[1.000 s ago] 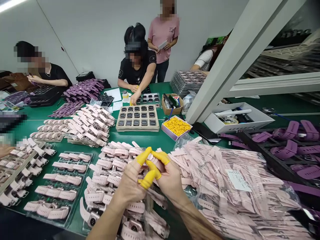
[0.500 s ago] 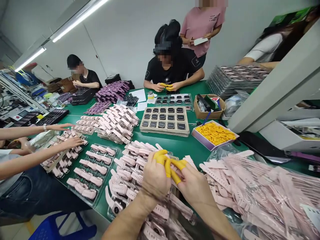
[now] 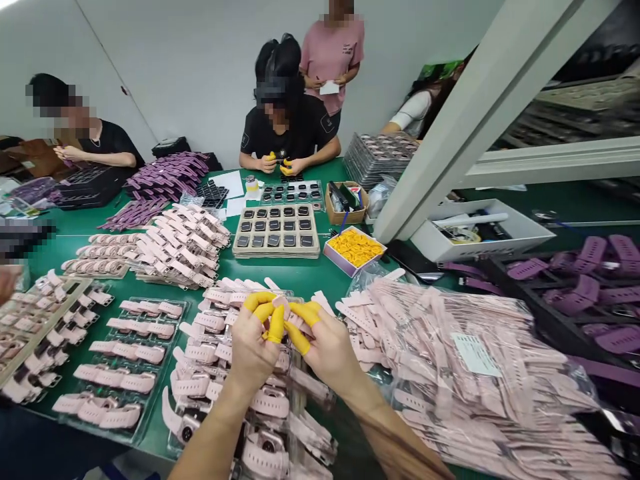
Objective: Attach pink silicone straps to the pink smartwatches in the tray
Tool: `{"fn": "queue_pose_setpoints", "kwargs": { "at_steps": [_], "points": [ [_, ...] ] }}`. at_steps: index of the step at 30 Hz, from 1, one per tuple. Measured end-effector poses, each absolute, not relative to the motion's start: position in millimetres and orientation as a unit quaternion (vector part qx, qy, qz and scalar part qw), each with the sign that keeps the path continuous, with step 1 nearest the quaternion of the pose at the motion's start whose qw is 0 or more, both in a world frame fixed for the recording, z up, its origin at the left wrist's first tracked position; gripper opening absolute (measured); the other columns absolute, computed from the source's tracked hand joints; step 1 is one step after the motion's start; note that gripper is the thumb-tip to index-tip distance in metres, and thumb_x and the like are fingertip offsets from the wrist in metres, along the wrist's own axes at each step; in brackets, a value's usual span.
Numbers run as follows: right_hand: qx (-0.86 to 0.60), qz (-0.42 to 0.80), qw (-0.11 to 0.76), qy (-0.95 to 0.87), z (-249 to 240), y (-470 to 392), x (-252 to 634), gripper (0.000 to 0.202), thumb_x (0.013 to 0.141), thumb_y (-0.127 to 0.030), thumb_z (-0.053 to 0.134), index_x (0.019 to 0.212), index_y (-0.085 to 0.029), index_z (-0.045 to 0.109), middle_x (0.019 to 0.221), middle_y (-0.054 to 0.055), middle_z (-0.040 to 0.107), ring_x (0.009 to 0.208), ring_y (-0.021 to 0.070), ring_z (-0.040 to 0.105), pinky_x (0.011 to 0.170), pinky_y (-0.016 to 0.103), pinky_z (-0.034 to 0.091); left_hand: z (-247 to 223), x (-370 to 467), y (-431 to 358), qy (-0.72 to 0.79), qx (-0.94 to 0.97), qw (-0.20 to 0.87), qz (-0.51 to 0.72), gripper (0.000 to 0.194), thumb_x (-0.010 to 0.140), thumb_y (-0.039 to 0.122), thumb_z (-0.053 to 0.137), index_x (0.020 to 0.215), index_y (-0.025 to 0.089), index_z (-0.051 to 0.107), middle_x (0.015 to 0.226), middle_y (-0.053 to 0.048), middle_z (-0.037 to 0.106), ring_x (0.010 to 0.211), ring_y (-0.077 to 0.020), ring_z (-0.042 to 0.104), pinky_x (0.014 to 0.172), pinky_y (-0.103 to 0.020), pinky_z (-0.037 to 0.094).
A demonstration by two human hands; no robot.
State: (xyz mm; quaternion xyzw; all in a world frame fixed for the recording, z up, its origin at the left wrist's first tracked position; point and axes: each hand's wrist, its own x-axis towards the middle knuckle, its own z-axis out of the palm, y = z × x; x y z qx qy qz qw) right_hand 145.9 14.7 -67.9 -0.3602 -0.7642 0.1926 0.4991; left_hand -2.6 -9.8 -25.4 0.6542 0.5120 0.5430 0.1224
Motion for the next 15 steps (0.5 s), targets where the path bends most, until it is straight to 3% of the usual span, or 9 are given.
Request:
{"fn": "queue_pose_setpoints", "kwargs": {
  "at_steps": [4, 9, 12, 15],
  "points": [
    [-0.356, 0.228, 0.471, -0.774, -67, 9, 140, 0.028, 0.102, -0.033, 0.060, 0.124, -0.020, 0.071, 0.100, 0.012, 0.075, 0.091, 0.0283, 0.074, 0.077, 0.042, 0.065, -30, -8, -12, 0.559, 0.565, 0.167, 0.583, 0.024, 0.103, 0.034, 0.057, 0.094, 0.018, 0.071, 0.091, -0.006, 0.074, 0.083, -0.0178, 0.071, 0.077, -0.030, 0.058],
    [-0.367, 0.292, 0.429, -0.772, -64, 5, 137, 0.024, 0.100, -0.030, 0.064, 0.122, -0.022, 0.070, 0.107, 0.012, 0.074, 0.099, 0.0287, 0.073, 0.086, 0.045, 0.063, -29, -17, -6, 0.550, 0.380, 0.242, 0.704, 0.028, 0.094, 0.045, 0.069, 0.093, 0.018, 0.071, 0.088, -0.005, 0.079, 0.084, -0.0201, 0.076, 0.078, -0.031, 0.062],
    [-0.359, 0.280, 0.450, -0.768, -64, 4, 137, 0.029, 0.099, -0.026, 0.063, 0.127, -0.021, 0.063, 0.110, 0.013, 0.073, 0.101, 0.0293, 0.072, 0.088, 0.046, 0.062, -24, -16, -1, 0.516, 0.330, 0.300, 0.731, 0.031, 0.090, 0.048, 0.073, 0.093, 0.018, 0.067, 0.081, -0.003, 0.079, 0.073, -0.0194, 0.077, 0.066, -0.029, 0.062],
    [-0.343, 0.259, 0.483, -0.763, -65, 4, 137, 0.026, 0.097, -0.023, 0.064, 0.122, -0.022, 0.058, 0.103, 0.009, 0.072, 0.090, 0.0252, 0.072, 0.078, 0.039, 0.062, -20, -13, 1, 0.502, 0.308, 0.325, 0.740, 0.035, 0.086, 0.049, 0.077, 0.093, 0.018, 0.064, 0.079, -0.003, 0.079, 0.061, -0.0183, 0.076, 0.053, -0.025, 0.060]
  ]
}}
